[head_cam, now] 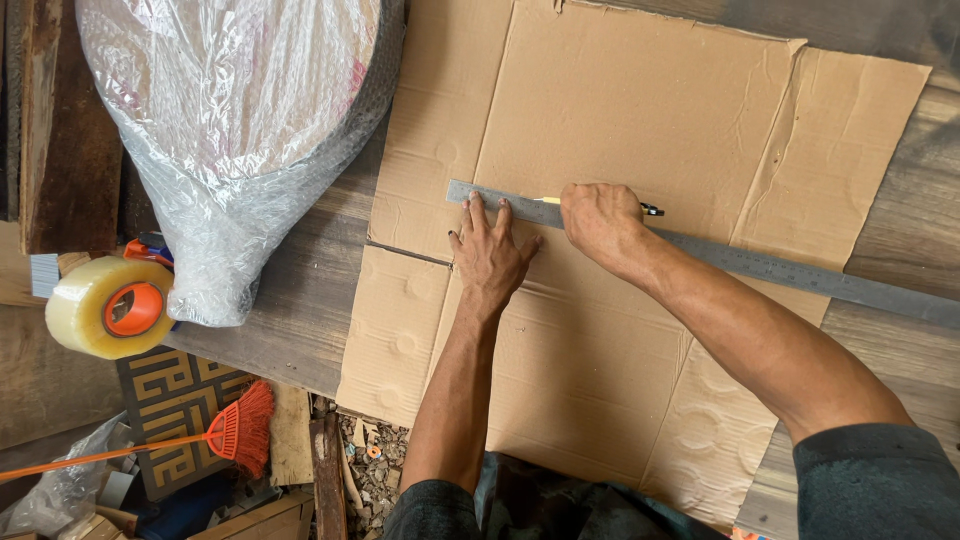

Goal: The person uses a metal ruler and a utility knife to cut a large sheet of cardboard into smaller rectangular pieces. They repeatedly align the ruler and score the cardboard along straight lines to create clean cuts.

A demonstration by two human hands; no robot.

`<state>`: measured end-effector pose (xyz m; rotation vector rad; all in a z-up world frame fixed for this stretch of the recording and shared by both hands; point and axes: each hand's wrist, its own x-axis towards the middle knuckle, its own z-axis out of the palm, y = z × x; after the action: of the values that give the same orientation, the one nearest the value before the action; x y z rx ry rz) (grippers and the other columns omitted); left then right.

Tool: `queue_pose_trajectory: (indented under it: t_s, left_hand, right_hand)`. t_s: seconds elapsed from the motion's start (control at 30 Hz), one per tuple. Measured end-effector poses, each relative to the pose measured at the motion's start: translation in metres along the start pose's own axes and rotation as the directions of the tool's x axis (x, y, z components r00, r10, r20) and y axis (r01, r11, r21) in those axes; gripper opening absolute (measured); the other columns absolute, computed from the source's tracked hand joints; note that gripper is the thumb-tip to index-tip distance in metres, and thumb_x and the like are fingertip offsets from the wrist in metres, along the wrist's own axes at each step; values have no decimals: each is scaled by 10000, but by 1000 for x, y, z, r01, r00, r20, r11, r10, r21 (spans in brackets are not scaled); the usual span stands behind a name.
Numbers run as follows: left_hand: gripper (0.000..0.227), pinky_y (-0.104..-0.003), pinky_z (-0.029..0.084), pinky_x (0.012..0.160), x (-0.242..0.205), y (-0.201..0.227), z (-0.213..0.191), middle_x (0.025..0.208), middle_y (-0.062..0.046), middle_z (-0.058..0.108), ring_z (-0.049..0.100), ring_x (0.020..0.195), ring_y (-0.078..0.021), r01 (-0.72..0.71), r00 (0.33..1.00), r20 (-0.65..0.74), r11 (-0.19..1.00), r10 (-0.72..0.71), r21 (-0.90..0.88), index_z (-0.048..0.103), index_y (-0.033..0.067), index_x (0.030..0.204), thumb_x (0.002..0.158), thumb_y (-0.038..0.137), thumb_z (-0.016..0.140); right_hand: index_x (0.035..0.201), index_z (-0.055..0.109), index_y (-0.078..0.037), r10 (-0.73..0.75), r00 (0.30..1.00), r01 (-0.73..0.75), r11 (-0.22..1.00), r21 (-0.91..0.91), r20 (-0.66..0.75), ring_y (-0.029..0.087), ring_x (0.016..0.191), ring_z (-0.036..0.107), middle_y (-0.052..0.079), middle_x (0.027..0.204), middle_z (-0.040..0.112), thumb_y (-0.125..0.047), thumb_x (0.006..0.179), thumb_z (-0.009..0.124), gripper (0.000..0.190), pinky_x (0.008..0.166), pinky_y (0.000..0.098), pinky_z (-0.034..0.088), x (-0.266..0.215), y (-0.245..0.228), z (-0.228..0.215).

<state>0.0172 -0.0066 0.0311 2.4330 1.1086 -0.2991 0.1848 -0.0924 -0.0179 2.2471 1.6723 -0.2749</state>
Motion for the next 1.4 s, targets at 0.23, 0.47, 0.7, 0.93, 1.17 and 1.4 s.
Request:
queue_pose_trajectory:
  t_s: [0.23,0.47,0.7,0.93,1.17,1.4]
  left_hand:
    - [768,-698,385,1075,-1,1,-4,1553,-262,338,347,1490,-423,-2,1000,14,1000,2,-10,509,132,1478,888,595,673]
    - [778,-699,379,1079,-2,4,-5,1556,-272,331,349,1488,-427,-1,1000,23,1000,0,17,501,128,1486,897,612,655]
    - [739,-680,380,1075,-3,9,0,1543,-276,349,361,1484,-422,15,1000,-26,1000,-14,27,517,122,1465,922,614,610]
    - [768,-704,348,1068,4,28,22,1532,-305,349,358,1473,-460,97,993,-80,994,-92,59,521,93,1429,933,679,544]
    - [840,-696,358,1053,10,41,25,1500,-326,376,376,1445,-493,195,967,-177,980,-184,45,538,45,1343,811,674,703]
    - [857,-687,333,1077,11,44,24,1503,-310,384,358,1460,-478,229,961,-168,973,-220,36,537,50,1351,804,691,698]
  right_hand:
    - [847,694,-101,-14,1000,13,999,-37,-19,178,567,700,42,580,624,-139,963,507,224,427,368,535,-15,15,1]
    - [862,678,-69,-44,997,46,998,-32,60,140,513,646,48,548,574,-124,991,491,234,393,317,504,-26,28,-10]
    - [897,675,-59,-31,992,35,999,-31,123,176,552,679,83,577,602,-137,1004,478,237,426,341,531,-33,36,-13]
    - [888,670,-81,-11,992,11,1000,-2,125,197,593,711,67,599,627,-145,1001,452,254,459,358,553,-41,43,-5]
    - [897,664,-73,13,992,-16,1000,23,123,235,630,735,97,619,650,-163,1010,441,265,496,384,574,-53,52,-2]
    - [896,668,-94,47,991,-49,999,12,122,245,663,747,94,639,663,-160,990,443,252,527,398,585,-71,58,1]
